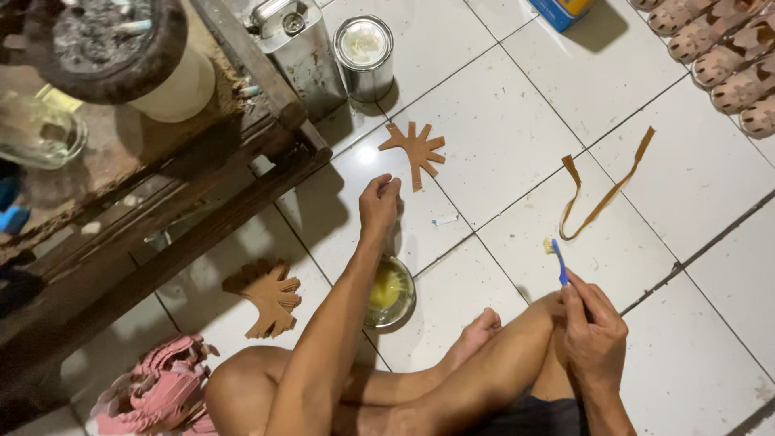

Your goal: The person sits on the floor and applies a yellow liquid from a metal container onto star-shaped craft pieces using a toothbrush. They handle the pieces one by one, coating them and placing them on the floor.

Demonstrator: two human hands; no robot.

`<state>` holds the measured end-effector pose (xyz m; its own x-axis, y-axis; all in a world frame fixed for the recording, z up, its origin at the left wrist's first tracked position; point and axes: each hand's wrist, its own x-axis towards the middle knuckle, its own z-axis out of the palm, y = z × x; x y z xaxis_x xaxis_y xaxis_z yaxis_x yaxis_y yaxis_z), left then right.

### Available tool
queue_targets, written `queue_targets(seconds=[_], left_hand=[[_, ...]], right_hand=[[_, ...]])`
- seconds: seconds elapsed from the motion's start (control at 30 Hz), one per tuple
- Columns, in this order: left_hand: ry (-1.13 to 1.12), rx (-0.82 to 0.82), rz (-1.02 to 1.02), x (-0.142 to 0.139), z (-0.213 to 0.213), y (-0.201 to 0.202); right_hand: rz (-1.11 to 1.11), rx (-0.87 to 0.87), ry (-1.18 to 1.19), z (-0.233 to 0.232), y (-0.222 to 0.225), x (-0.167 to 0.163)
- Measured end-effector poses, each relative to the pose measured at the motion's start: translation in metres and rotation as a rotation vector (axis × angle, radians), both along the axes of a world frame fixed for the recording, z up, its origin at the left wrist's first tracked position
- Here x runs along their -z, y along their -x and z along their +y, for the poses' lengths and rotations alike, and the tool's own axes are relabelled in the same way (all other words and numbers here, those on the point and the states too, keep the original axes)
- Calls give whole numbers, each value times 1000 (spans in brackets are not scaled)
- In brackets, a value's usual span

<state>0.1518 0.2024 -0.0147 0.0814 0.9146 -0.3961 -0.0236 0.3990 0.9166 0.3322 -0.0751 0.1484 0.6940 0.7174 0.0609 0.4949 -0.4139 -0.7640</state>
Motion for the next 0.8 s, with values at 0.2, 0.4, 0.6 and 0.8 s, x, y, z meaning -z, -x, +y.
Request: queue_targets(seconds=[0.2, 0.4, 0.6, 0.8], left_hand=[[-2, 71, -107, 19, 36, -32], [-92, 126, 8, 13, 50, -64], [-46, 92, -42, 19, 50, -64], [-172, 132, -42, 8, 16, -3]], right_hand=[[-144, -57, 98, 17, 11, -19], [-121, -44, 122, 26, 10, -18], [-168, -73, 162, 29, 8, -19], [-103, -4, 197, 25, 12, -16]])
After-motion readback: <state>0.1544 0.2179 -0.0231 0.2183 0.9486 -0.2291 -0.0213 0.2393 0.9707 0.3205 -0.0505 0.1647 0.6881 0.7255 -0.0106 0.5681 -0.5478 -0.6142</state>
